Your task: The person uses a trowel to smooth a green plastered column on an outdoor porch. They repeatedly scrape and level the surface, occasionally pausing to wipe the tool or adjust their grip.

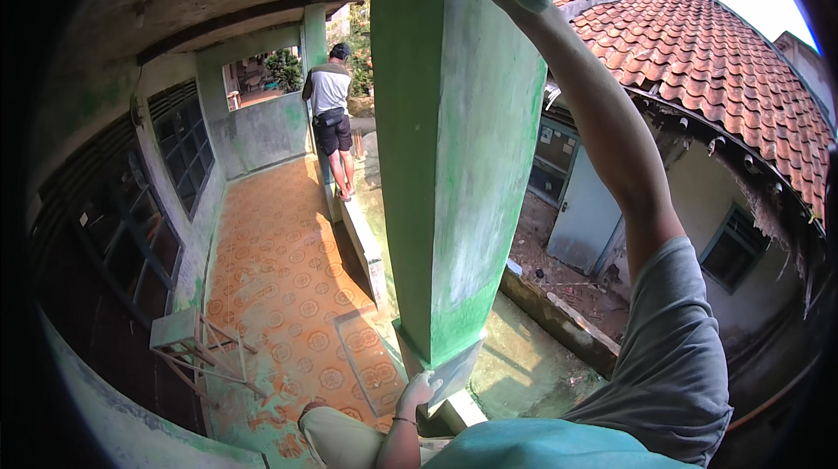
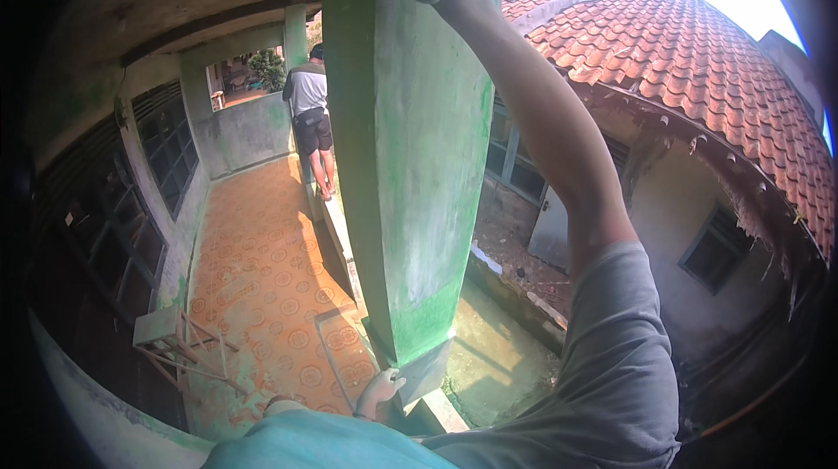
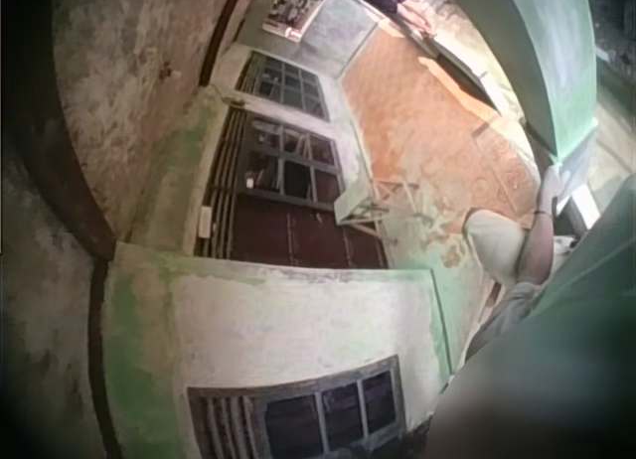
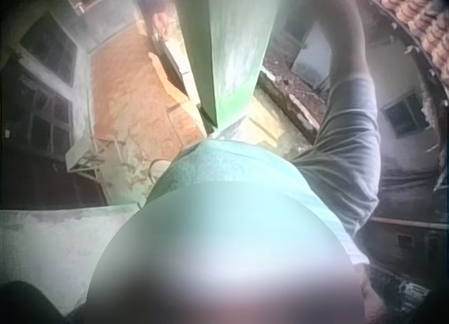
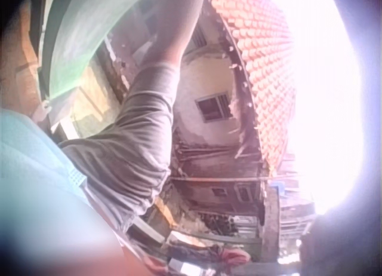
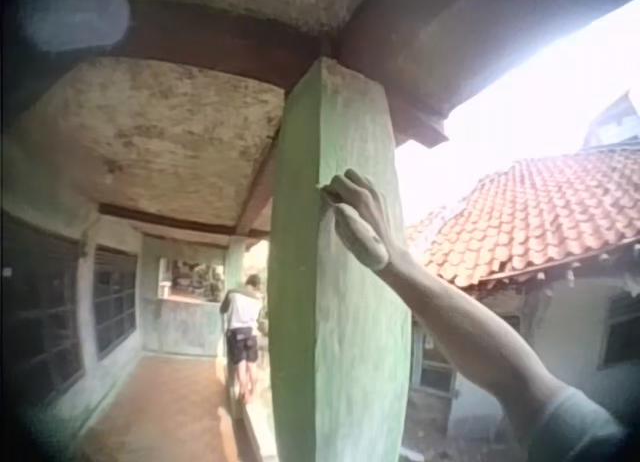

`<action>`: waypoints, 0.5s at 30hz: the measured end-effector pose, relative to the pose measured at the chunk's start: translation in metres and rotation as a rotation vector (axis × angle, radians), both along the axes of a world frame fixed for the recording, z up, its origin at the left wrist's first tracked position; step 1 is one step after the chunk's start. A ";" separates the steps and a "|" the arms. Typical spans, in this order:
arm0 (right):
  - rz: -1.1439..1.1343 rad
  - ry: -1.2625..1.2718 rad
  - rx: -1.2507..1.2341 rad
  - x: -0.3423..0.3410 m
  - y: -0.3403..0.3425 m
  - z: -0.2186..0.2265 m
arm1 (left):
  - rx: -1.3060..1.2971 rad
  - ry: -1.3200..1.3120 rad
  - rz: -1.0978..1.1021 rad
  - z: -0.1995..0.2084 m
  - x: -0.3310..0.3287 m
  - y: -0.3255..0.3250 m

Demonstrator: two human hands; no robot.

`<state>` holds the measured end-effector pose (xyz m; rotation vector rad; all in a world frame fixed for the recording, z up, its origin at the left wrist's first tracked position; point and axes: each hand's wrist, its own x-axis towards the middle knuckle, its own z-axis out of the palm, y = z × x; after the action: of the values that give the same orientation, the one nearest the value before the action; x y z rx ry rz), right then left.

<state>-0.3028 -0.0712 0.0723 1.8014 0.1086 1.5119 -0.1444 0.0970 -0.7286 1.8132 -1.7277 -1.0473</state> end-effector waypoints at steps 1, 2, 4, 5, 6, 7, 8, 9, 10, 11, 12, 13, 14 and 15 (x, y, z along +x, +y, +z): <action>0.071 0.038 -0.047 -0.005 -0.007 0.017 | -0.005 0.001 -0.018 0.002 -0.006 -0.005; 0.051 0.048 -0.025 -0.020 -0.015 0.017 | -0.001 -0.003 -0.036 0.004 -0.010 -0.011; 0.070 0.080 0.029 -0.019 -0.016 0.007 | 0.017 0.002 -0.013 0.015 -0.010 -0.007; 0.064 0.069 0.019 -0.013 -0.011 0.001 | -0.002 -0.003 0.000 0.014 -0.006 -0.005; 0.055 0.062 0.003 -0.009 -0.004 -0.003 | -0.028 -0.004 0.012 0.010 -0.004 -0.007; 0.046 0.055 -0.012 -0.004 0.003 -0.008 | -0.054 -0.006 0.024 0.006 -0.003 -0.008; 0.030 0.042 -0.025 -0.004 0.006 -0.010 | -0.074 -0.004 0.032 0.003 -0.002 -0.009; -0.099 0.042 -0.320 -0.005 -0.008 0.016 | -0.098 -0.008 0.017 0.002 -0.005 -0.014; 0.058 0.070 -0.130 -0.015 -0.022 0.024 | -0.121 -0.011 0.002 0.002 -0.008 -0.018; 0.234 0.100 0.068 -0.007 -0.024 0.025 | -0.084 -0.005 0.012 0.004 -0.007 -0.018; 0.409 0.129 0.267 -0.003 -0.026 0.024 | -0.048 0.000 0.021 0.006 -0.004 -0.018; 0.239 0.057 0.203 -0.011 -0.025 0.016 | -0.013 0.006 0.030 0.008 -0.003 -0.018; 0.157 -0.003 0.156 -0.009 -0.024 0.007 | -0.036 -0.006 0.027 0.008 -0.002 -0.017; 0.076 -0.064 0.108 -0.005 -0.022 -0.001 | -0.059 -0.018 0.025 0.008 -0.001 -0.016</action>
<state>-0.3075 -0.0933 0.0710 1.8500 0.0652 1.6551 -0.1450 0.0808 -0.7205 1.8085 -1.7240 -0.9627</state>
